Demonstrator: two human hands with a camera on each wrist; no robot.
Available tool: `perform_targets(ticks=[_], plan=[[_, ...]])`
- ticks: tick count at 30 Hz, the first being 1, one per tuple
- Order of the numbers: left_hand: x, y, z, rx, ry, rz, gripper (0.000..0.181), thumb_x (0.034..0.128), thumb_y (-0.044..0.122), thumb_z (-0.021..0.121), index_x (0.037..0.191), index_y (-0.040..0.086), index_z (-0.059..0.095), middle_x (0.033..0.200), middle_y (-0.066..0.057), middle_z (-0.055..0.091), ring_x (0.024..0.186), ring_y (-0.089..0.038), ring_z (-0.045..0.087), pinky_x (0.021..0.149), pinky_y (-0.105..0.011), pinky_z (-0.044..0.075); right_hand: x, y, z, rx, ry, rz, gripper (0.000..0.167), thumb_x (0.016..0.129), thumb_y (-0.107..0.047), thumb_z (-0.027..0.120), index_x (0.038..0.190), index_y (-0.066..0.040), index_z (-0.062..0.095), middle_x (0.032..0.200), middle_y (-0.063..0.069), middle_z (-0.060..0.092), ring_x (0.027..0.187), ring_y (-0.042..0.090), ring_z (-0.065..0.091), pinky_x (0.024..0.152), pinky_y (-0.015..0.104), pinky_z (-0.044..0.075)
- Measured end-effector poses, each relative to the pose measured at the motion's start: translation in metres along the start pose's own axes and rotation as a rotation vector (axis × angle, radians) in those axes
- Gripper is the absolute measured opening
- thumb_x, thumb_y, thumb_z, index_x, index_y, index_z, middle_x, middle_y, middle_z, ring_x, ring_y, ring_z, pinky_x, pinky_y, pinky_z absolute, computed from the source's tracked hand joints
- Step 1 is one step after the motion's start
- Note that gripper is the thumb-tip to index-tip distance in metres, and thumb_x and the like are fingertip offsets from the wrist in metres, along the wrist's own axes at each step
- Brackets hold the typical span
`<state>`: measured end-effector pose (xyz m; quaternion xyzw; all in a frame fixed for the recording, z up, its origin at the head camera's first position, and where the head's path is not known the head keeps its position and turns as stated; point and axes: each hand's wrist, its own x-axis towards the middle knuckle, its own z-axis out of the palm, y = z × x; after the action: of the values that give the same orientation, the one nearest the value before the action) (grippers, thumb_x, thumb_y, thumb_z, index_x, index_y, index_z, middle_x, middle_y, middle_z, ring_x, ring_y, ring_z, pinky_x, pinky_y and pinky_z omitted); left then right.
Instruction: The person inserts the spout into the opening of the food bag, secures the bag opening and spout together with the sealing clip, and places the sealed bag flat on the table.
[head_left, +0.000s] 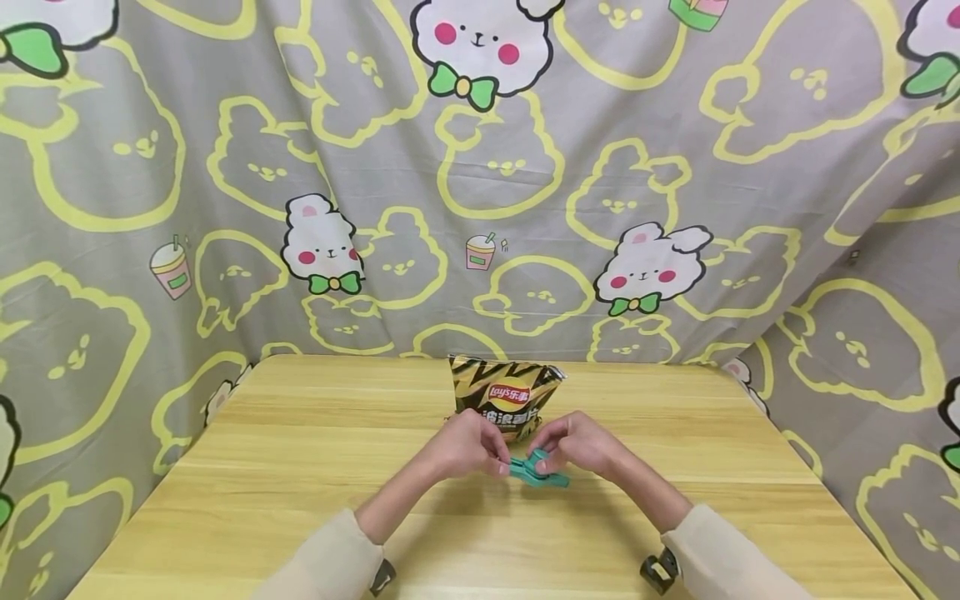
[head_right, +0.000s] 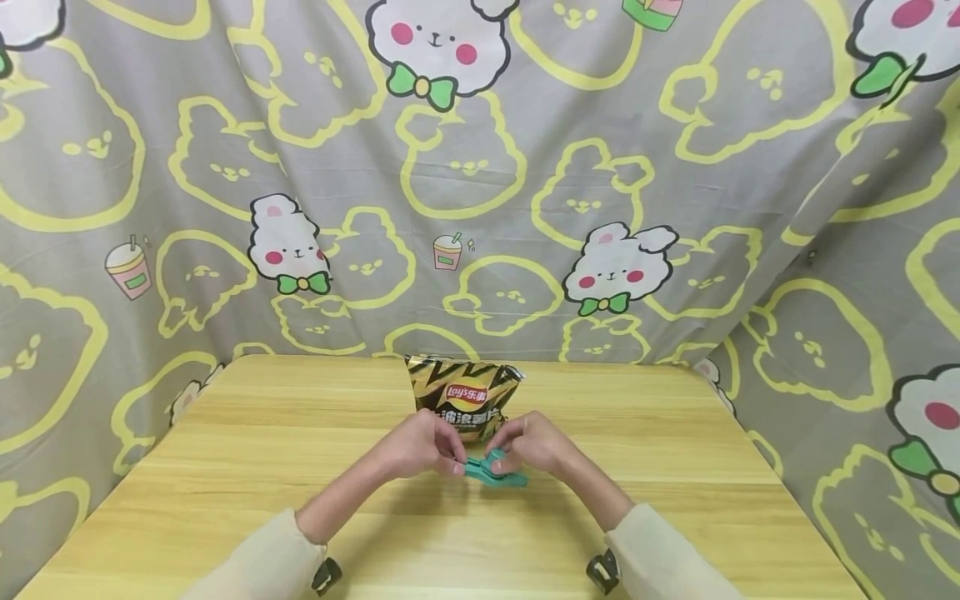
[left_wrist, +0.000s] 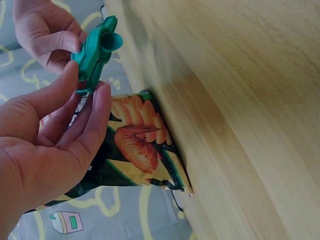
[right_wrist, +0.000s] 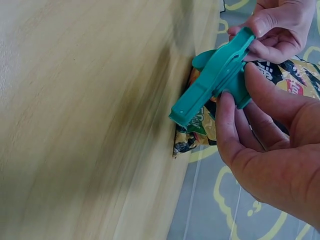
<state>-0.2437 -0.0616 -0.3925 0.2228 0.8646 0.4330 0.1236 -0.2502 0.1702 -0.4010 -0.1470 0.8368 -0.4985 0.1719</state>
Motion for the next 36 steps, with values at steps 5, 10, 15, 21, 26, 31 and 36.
perform_targets(ticks=[5,10,15,21,26,31,36], plan=[[0.000,-0.004,0.003,0.067,0.022,0.019,0.017,0.0723,0.000,0.087,0.072,0.011,0.075,0.069,0.005,0.071,0.063,-0.009,0.064,0.062,-0.023,0.053,0.001,0.001,-0.002,-0.003,0.025,0.001,0.022,0.077,-0.002,0.079,0.099,0.001,0.077,0.090,0.007,0.075,0.084,0.018,0.067,0.083,0.036,0.054],[0.000,-0.010,0.007,0.127,0.043,0.028,0.018,0.0707,-0.001,0.087,0.072,0.010,0.074,0.068,0.005,0.070,0.062,-0.009,0.062,0.062,-0.022,0.053,0.000,0.001,-0.003,0.000,0.040,0.013,0.025,0.077,-0.004,0.079,0.102,0.001,0.076,0.092,0.006,0.076,0.086,0.018,0.067,0.087,0.039,0.053],[0.000,-0.017,0.012,0.142,0.036,0.000,0.020,0.0692,-0.003,0.087,0.073,0.009,0.072,0.068,0.004,0.067,0.063,-0.010,0.060,0.062,-0.022,0.052,-0.001,0.001,-0.003,-0.001,0.048,0.015,0.026,0.078,-0.006,0.081,0.102,0.001,0.076,0.093,0.006,0.076,0.087,0.017,0.068,0.088,0.040,0.054],[0.000,-0.022,0.015,0.144,0.039,-0.023,0.023,0.0665,-0.004,0.088,0.077,0.008,0.072,0.071,0.003,0.067,0.066,-0.010,0.060,0.064,-0.022,0.052,-0.002,0.000,-0.004,0.003,0.050,0.015,0.025,0.078,-0.006,0.081,0.102,0.000,0.076,0.096,0.007,0.076,0.088,0.017,0.068,0.091,0.043,0.055],[-0.001,-0.025,0.016,0.133,0.041,-0.014,0.025,0.0641,-0.008,0.087,0.079,0.005,0.071,0.070,0.001,0.066,0.063,-0.010,0.057,0.061,-0.023,0.050,-0.002,0.001,-0.006,0.005,0.047,0.025,0.024,0.079,-0.006,0.081,0.102,0.000,0.076,0.096,0.006,0.076,0.088,0.017,0.068,0.092,0.044,0.054],[0.000,-0.026,0.016,0.125,0.047,-0.010,0.027,0.0644,-0.006,0.088,0.083,0.005,0.072,0.075,-0.002,0.070,0.065,-0.011,0.060,0.064,-0.025,0.052,-0.003,0.003,-0.006,0.006,0.047,0.029,0.024,0.078,-0.006,0.081,0.102,0.000,0.076,0.095,0.005,0.075,0.087,0.017,0.067,0.092,0.044,0.054],[0.000,-0.023,0.011,0.130,0.038,-0.014,0.029,0.0709,0.003,0.089,0.096,0.005,0.075,0.088,-0.006,0.075,0.077,-0.012,0.067,0.076,-0.033,0.057,-0.003,0.005,-0.006,-0.002,0.053,0.028,0.025,0.079,-0.007,0.082,0.102,-0.001,0.077,0.097,0.005,0.075,0.088,0.017,0.066,0.090,0.042,0.054]])
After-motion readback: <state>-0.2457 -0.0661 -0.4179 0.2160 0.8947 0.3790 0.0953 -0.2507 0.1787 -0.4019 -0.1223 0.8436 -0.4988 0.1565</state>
